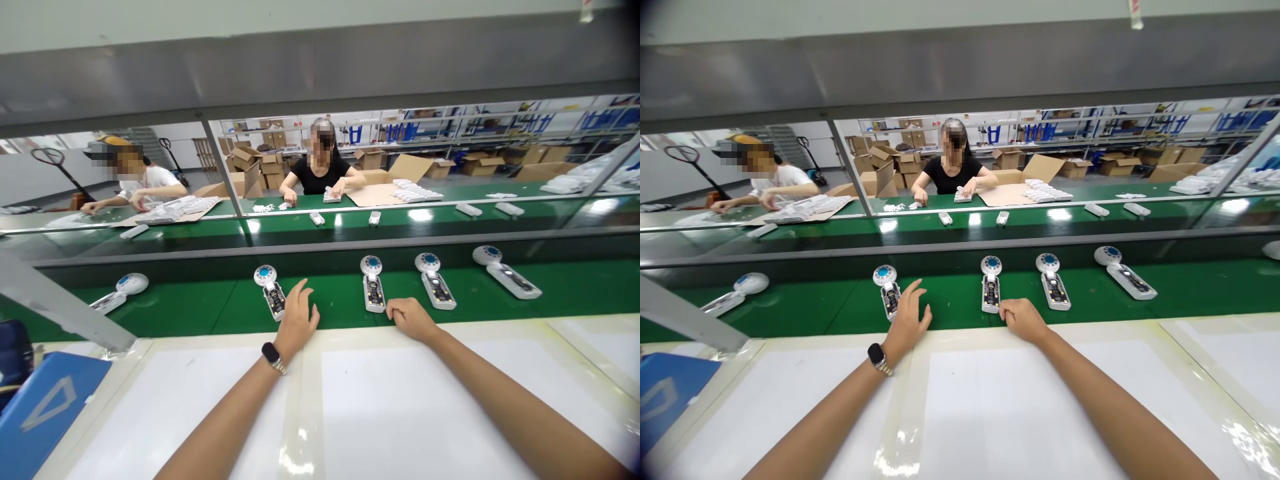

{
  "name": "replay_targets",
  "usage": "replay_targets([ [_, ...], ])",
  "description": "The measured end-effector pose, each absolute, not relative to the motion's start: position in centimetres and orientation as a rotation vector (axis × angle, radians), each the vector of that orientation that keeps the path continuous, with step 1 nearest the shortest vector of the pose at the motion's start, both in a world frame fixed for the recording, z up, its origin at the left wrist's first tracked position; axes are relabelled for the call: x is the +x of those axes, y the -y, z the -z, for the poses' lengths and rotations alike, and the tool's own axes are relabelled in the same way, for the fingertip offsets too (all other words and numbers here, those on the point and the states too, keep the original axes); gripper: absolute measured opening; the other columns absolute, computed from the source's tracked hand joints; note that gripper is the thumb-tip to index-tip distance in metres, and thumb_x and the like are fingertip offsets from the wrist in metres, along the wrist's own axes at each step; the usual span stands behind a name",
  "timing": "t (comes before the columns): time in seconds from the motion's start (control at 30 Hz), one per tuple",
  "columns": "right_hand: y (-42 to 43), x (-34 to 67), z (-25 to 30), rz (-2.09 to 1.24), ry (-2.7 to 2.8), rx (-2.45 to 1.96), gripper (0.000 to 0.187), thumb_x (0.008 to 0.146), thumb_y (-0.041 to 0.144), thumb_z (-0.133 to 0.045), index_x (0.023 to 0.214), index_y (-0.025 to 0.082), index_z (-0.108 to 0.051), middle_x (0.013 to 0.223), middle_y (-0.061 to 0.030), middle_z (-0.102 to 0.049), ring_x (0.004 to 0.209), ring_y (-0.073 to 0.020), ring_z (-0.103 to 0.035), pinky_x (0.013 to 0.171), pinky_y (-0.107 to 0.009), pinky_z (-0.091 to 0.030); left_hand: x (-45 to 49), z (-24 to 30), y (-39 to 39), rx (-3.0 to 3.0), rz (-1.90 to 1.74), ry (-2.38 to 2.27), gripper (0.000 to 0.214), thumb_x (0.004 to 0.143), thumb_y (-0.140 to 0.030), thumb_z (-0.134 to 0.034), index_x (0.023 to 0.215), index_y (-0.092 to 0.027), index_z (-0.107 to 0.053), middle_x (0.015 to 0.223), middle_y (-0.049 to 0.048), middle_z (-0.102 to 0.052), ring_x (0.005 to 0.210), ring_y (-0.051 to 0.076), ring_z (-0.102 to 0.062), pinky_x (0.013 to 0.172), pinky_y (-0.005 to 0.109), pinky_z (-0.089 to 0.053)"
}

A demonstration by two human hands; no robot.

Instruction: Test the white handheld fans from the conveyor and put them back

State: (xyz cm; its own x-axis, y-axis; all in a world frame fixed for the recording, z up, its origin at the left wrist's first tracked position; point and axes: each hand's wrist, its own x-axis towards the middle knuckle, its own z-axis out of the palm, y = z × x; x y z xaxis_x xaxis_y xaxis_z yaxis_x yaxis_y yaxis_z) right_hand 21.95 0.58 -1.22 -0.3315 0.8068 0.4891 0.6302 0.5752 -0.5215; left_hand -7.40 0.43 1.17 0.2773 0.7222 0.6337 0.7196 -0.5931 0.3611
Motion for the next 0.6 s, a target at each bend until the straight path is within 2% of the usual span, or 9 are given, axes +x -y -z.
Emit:
replay_targets([
  [0.13, -0.26, 21.37, 0.96, -0.314, 2.155, -1.079, 0.027, 0.06, 0.001, -0.035, 0.05, 0.02, -0.051, 0.048, 0.0027, -0.053, 0.045, -0.0109, -0.047, 0.048, -0.022, -0.034, -7.37, -1.23, -0.39, 2.521, -1.231, -1.396, 0.034, 0.081, -0.014, -0.043, 0.115, -0.016, -0.042, 0.131, 0.0176, -0.038, 0.125, 0.029, -0.035, 0.102, 0.049, -0.031],
  [0.6, -0.14, 21.69, 0.88, -0.172, 1.993, -0.954, 0.025, 0.066, 0.006, -0.035, 0.055, 0.021, -0.052, 0.052, -0.0008, -0.054, 0.048, -0.0135, -0.05, 0.049, -0.025, -0.039, -7.2, -1.08, -0.31, 2.528, -1.183, -1.331, 0.034, 0.08, -0.013, -0.044, 0.113, -0.017, -0.045, 0.131, 0.0171, -0.04, 0.123, 0.029, -0.038, 0.102, 0.05, -0.031],
])
